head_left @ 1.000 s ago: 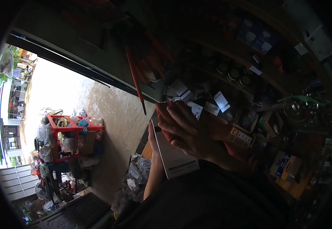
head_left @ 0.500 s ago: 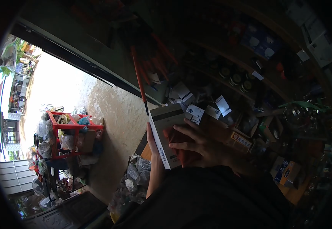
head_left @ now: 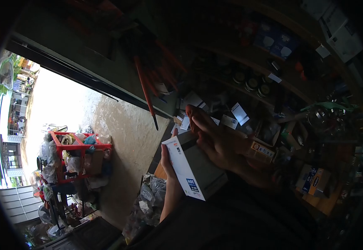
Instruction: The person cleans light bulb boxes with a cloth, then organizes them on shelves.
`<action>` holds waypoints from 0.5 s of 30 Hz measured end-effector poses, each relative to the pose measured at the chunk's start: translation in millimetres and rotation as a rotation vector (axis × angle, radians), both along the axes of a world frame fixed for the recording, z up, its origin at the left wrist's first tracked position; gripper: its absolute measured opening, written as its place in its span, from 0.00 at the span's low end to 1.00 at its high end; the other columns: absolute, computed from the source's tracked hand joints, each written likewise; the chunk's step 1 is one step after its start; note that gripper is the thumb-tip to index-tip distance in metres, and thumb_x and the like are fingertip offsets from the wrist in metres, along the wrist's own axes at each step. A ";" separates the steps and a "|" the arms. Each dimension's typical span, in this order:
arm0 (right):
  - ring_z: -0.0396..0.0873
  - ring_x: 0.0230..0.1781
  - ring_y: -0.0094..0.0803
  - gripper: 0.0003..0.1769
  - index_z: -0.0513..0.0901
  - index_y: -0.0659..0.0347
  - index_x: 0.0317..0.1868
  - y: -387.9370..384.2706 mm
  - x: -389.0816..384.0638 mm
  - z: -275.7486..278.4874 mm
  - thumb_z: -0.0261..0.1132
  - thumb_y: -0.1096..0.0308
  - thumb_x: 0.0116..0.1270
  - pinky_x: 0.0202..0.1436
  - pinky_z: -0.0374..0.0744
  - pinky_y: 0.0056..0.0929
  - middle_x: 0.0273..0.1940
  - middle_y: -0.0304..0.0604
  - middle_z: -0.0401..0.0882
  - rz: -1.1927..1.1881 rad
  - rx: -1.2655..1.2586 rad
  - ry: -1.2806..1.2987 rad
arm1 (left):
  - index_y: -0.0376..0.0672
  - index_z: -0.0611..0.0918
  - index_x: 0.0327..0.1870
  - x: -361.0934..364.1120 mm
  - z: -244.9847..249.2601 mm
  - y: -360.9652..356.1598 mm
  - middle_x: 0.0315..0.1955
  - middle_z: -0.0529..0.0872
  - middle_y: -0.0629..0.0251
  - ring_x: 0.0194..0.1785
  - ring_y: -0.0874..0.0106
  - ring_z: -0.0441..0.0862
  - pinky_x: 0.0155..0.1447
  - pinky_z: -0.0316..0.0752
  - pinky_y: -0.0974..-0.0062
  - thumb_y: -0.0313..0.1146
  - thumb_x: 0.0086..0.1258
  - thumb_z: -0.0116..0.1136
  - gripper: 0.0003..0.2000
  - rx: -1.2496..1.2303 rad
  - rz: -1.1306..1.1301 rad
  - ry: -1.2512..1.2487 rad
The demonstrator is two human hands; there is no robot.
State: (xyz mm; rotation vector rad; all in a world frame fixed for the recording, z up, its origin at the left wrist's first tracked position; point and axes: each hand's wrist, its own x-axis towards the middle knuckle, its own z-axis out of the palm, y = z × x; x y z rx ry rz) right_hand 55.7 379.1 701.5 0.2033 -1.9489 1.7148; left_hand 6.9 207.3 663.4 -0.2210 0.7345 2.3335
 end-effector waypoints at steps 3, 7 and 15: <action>0.59 0.80 0.47 0.29 0.65 0.66 0.77 -7.3 38.6 15.7 0.57 0.64 0.81 0.78 0.65 0.42 0.78 0.55 0.61 0.064 0.368 -0.288 | 0.36 0.66 0.76 -19.3 -34.0 -13.3 0.65 0.79 0.49 0.62 0.58 0.82 0.64 0.81 0.59 0.62 0.82 0.37 0.37 0.159 -0.025 0.074; 0.57 0.82 0.46 0.30 0.65 0.63 0.78 7.2 42.1 7.3 0.55 0.58 0.82 0.80 0.63 0.43 0.81 0.53 0.56 0.180 0.105 -0.458 | 0.37 0.71 0.71 -11.4 -27.7 -11.9 0.55 0.85 0.51 0.55 0.62 0.86 0.56 0.85 0.60 0.62 0.81 0.39 0.35 -0.032 -0.065 0.101; 0.55 0.82 0.47 0.33 0.64 0.63 0.78 -3.1 26.6 27.4 0.63 0.66 0.77 0.81 0.60 0.44 0.81 0.52 0.55 0.123 0.405 -0.172 | 0.36 0.74 0.69 -21.3 3.3 7.2 0.56 0.85 0.53 0.55 0.65 0.86 0.61 0.82 0.68 0.58 0.82 0.38 0.33 0.026 -0.093 0.154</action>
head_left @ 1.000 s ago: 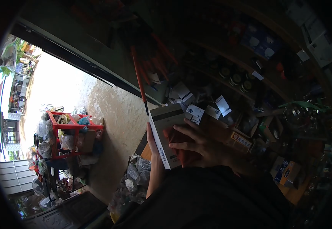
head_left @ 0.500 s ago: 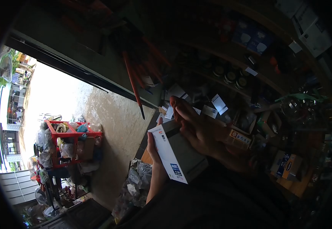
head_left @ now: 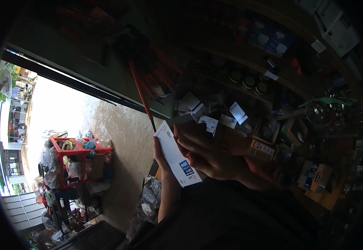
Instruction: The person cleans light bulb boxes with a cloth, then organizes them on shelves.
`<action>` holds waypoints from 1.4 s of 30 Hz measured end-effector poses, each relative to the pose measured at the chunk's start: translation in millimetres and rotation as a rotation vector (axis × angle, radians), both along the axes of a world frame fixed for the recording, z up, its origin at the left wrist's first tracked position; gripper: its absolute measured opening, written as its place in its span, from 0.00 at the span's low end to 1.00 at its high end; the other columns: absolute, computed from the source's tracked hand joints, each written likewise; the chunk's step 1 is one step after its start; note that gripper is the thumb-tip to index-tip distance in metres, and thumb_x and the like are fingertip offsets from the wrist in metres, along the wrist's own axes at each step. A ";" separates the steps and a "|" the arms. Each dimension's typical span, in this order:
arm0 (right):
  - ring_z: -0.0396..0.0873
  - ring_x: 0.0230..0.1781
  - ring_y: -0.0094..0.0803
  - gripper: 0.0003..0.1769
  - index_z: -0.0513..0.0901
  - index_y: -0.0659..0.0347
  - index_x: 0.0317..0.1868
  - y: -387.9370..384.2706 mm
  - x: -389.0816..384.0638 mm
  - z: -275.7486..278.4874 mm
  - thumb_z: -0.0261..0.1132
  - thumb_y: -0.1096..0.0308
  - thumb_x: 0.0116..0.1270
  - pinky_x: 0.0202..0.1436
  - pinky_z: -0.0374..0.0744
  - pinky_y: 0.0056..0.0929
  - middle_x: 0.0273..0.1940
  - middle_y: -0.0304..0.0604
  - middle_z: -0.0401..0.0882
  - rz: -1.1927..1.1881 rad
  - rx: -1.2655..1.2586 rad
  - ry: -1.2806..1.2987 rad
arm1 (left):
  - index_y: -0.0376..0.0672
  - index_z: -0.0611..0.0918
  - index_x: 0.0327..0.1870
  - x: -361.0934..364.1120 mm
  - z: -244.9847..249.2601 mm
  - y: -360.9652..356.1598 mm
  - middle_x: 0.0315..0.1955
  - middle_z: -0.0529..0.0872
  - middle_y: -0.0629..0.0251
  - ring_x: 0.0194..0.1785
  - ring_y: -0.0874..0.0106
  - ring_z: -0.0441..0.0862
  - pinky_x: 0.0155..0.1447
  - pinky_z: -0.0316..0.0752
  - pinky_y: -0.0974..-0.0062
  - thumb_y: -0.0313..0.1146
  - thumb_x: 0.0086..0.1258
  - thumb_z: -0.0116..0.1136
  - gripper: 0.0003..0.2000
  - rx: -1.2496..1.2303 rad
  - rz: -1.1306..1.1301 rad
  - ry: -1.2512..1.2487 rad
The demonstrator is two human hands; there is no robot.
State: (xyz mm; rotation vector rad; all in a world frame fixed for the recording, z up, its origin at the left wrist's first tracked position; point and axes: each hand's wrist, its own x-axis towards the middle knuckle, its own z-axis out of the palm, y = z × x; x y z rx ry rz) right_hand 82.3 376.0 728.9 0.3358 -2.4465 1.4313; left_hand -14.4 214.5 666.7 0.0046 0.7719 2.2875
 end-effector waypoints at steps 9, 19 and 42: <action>0.61 0.79 0.45 0.33 0.67 0.68 0.75 19.6 -17.8 14.0 0.63 0.62 0.77 0.80 0.62 0.42 0.77 0.52 0.62 -0.062 -0.108 0.055 | 0.40 0.76 0.65 27.8 17.5 16.9 0.53 0.85 0.56 0.50 0.67 0.86 0.60 0.81 0.69 0.59 0.81 0.39 0.31 -0.140 0.060 -0.065; 0.64 0.78 0.44 0.30 0.68 0.63 0.75 36.5 -26.2 -8.3 0.63 0.66 0.77 0.79 0.66 0.42 0.80 0.51 0.58 -0.018 -0.194 0.020 | 0.41 0.76 0.67 34.7 25.6 6.0 0.53 0.86 0.60 0.49 0.71 0.86 0.54 0.82 0.74 0.59 0.80 0.44 0.31 -0.360 -0.041 -0.153; 0.67 0.72 0.46 0.19 0.83 0.52 0.59 34.4 38.0 -16.7 0.71 0.65 0.68 0.72 0.67 0.46 0.73 0.49 0.65 0.093 -0.222 0.096 | 0.38 0.76 0.64 4.8 18.6 28.0 0.47 0.86 0.56 0.45 0.65 0.88 0.48 0.86 0.68 0.66 0.78 0.41 0.36 -0.349 0.196 -0.019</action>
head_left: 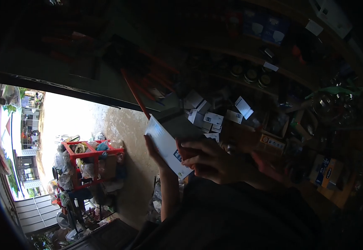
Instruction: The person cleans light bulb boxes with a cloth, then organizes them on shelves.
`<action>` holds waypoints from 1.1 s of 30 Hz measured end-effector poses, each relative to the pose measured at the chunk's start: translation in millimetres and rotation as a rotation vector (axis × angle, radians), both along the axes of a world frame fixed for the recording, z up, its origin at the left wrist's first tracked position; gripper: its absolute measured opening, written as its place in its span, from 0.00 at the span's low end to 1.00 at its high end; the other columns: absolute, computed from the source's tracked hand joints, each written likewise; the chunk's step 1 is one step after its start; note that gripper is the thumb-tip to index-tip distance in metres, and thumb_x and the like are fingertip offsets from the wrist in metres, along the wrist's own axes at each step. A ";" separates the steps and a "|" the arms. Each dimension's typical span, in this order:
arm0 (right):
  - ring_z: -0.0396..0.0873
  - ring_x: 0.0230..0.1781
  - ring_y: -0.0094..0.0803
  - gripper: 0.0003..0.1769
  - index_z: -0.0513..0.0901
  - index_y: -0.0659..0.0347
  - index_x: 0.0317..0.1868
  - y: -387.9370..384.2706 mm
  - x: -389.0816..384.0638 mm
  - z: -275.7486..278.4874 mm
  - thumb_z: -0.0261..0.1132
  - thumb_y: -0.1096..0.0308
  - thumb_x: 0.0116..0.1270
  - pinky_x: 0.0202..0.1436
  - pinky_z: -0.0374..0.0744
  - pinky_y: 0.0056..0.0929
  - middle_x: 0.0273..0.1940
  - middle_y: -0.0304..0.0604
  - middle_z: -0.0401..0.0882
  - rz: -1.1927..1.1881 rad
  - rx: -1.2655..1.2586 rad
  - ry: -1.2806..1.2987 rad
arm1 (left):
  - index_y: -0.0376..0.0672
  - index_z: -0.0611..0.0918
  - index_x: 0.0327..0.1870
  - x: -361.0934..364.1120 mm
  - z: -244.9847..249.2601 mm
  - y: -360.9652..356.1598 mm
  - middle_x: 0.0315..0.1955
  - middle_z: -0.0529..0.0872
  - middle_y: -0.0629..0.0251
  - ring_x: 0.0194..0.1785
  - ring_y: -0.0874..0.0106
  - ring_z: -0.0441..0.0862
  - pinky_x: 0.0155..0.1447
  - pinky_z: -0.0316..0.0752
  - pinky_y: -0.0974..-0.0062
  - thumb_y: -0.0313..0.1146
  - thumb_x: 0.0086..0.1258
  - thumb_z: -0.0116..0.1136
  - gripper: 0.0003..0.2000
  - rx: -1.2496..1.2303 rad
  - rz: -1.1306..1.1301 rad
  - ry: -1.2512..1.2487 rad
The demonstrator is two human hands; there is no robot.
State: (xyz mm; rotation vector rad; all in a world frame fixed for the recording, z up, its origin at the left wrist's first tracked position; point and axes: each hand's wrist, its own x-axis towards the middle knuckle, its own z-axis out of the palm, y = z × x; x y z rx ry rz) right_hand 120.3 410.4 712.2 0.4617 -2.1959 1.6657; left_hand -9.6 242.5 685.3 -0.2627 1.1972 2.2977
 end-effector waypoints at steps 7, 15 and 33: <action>0.67 0.72 0.43 0.16 0.84 0.57 0.59 39.8 -26.2 -15.7 0.68 0.65 0.73 0.72 0.70 0.41 0.72 0.48 0.67 -0.121 -0.056 -0.023 | 0.37 0.71 0.71 65.7 7.0 39.0 0.54 0.82 0.57 0.52 0.67 0.83 0.55 0.80 0.72 0.60 0.82 0.38 0.34 -0.010 -0.050 0.059; 0.71 0.65 0.40 0.19 0.84 0.56 0.59 17.9 15.7 -22.5 0.71 0.65 0.69 0.67 0.69 0.40 0.66 0.44 0.71 0.074 0.032 0.082 | 0.39 0.74 0.65 35.9 -14.9 6.2 0.49 0.84 0.54 0.47 0.64 0.86 0.50 0.84 0.67 0.64 0.79 0.43 0.34 0.121 0.093 0.107; 0.73 0.60 0.37 0.19 0.85 0.53 0.60 47.7 8.7 2.9 0.72 0.66 0.70 0.61 0.79 0.36 0.57 0.44 0.70 -0.130 0.237 -0.142 | 0.37 0.70 0.72 33.2 -29.7 1.8 0.64 0.77 0.50 0.63 0.59 0.80 0.66 0.78 0.60 0.65 0.81 0.33 0.38 0.080 0.181 0.401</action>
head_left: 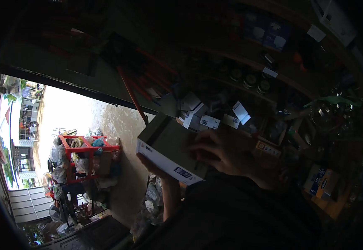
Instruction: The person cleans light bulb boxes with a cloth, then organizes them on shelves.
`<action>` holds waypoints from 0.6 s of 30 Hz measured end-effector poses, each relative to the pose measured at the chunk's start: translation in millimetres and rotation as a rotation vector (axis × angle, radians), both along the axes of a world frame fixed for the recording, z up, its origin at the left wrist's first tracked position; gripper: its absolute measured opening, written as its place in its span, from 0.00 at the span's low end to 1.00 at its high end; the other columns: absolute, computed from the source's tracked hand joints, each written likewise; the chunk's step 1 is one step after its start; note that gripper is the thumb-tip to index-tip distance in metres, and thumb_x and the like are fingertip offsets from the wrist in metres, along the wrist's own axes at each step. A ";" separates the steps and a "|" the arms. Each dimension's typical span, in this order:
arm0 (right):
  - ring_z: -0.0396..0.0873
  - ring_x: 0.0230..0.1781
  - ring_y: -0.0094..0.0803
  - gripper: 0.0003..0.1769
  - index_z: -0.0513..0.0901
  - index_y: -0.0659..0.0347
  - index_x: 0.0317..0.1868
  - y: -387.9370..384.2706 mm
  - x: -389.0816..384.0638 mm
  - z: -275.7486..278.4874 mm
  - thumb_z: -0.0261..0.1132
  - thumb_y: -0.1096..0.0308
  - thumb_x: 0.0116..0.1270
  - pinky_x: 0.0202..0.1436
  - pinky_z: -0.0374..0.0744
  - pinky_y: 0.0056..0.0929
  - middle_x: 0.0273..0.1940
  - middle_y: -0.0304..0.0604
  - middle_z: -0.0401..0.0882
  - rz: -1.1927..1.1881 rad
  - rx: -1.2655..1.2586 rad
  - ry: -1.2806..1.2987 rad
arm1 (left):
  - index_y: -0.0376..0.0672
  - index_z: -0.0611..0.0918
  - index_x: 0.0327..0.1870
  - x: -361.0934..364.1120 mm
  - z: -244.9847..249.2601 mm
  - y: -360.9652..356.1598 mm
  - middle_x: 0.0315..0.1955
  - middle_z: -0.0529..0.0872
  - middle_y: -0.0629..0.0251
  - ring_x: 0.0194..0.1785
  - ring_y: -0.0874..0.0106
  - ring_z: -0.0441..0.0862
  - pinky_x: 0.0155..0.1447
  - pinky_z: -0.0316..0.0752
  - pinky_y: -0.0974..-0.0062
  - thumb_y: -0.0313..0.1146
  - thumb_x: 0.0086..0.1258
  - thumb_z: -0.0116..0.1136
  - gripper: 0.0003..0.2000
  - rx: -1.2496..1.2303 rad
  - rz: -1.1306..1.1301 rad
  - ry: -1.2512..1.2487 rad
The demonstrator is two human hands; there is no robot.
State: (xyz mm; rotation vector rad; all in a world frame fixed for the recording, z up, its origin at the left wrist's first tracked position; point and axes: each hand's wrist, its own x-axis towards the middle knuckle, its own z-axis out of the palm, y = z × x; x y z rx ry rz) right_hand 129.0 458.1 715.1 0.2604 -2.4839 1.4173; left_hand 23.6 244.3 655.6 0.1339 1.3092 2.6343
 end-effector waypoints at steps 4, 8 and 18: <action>0.73 0.59 0.36 0.20 0.85 0.52 0.60 6.1 3.0 1.0 0.73 0.66 0.68 0.61 0.77 0.39 0.54 0.42 0.72 -0.044 -0.032 -0.029 | 0.37 0.70 0.72 8.6 -7.8 17.0 0.61 0.80 0.50 0.59 0.59 0.83 0.62 0.82 0.61 0.66 0.80 0.38 0.38 0.057 0.032 -0.155; 0.74 0.59 0.35 0.22 0.85 0.50 0.60 0.6 25.7 9.7 0.75 0.65 0.65 0.61 0.77 0.38 0.55 0.41 0.73 0.132 0.002 0.075 | 0.38 0.70 0.71 -0.6 -22.1 9.9 0.60 0.82 0.52 0.54 0.60 0.86 0.58 0.85 0.64 0.65 0.80 0.40 0.37 0.146 -0.022 -0.239; 0.77 0.48 0.24 0.24 0.89 0.40 0.57 -6.1 26.2 8.1 0.80 0.59 0.59 0.50 0.76 0.29 0.50 0.34 0.75 0.129 0.105 0.223 | 0.37 0.72 0.71 6.8 -25.9 10.2 0.60 0.82 0.48 0.56 0.56 0.86 0.59 0.85 0.59 0.62 0.81 0.42 0.35 0.290 -0.212 -0.300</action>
